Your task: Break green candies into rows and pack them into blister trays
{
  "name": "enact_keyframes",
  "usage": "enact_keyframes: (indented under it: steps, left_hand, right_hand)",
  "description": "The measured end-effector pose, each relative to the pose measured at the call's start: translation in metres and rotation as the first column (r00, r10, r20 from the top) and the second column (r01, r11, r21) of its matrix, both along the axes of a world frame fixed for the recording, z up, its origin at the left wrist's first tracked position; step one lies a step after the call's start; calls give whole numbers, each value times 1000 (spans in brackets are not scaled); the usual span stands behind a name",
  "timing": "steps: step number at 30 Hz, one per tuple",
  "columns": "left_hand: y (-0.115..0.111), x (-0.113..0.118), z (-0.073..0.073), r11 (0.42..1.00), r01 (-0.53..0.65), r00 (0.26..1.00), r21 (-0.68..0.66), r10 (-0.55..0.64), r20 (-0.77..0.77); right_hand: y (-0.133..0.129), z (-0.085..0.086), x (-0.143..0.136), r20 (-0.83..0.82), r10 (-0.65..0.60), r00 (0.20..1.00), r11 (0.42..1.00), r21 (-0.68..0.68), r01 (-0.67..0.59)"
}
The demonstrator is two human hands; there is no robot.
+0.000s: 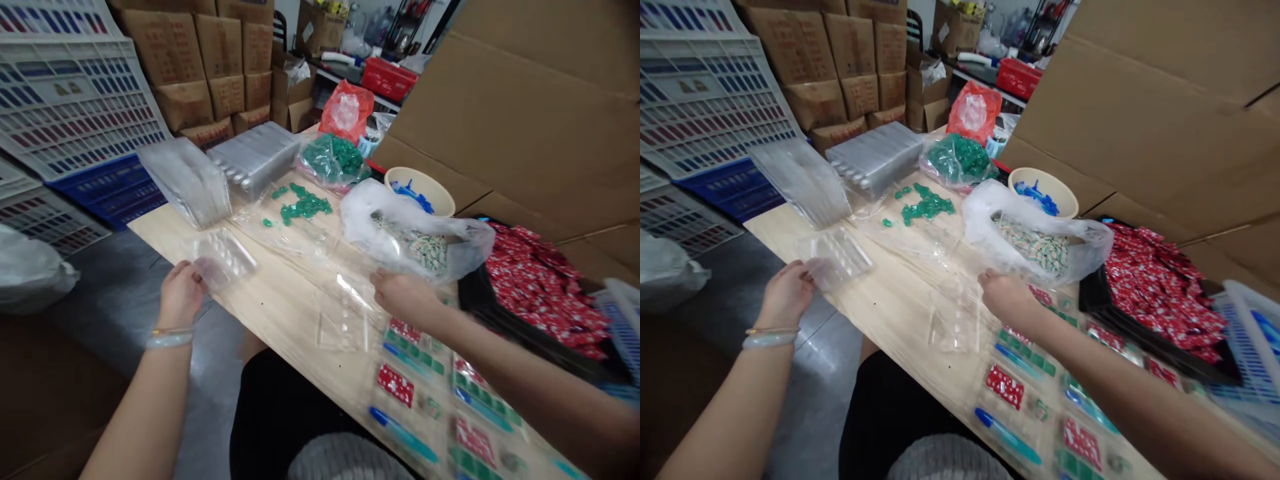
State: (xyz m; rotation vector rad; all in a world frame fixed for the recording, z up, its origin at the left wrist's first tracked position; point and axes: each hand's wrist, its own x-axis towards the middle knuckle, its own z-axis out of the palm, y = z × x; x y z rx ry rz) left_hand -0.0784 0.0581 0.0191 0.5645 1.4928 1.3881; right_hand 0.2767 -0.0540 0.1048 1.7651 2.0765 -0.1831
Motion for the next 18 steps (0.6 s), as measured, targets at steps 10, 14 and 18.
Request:
enact_keyframes:
  steps: [10,14,18]
  left_hand:
    - [-23,23,42,976,189,839,110,-102,-535]
    - [-30,47,29,912,405,729,70,-276,-627]
    - [-44,58,31,906,395,812,149,-268,-519]
  right_hand:
    - [95,-36,-132,-979,-67,194,998,-65,18]
    - [126,-59,-197,-750,-525,-403,850,-490,-194]
    - [127,-69,-195,-527,-638,-562,759,-551,-346]
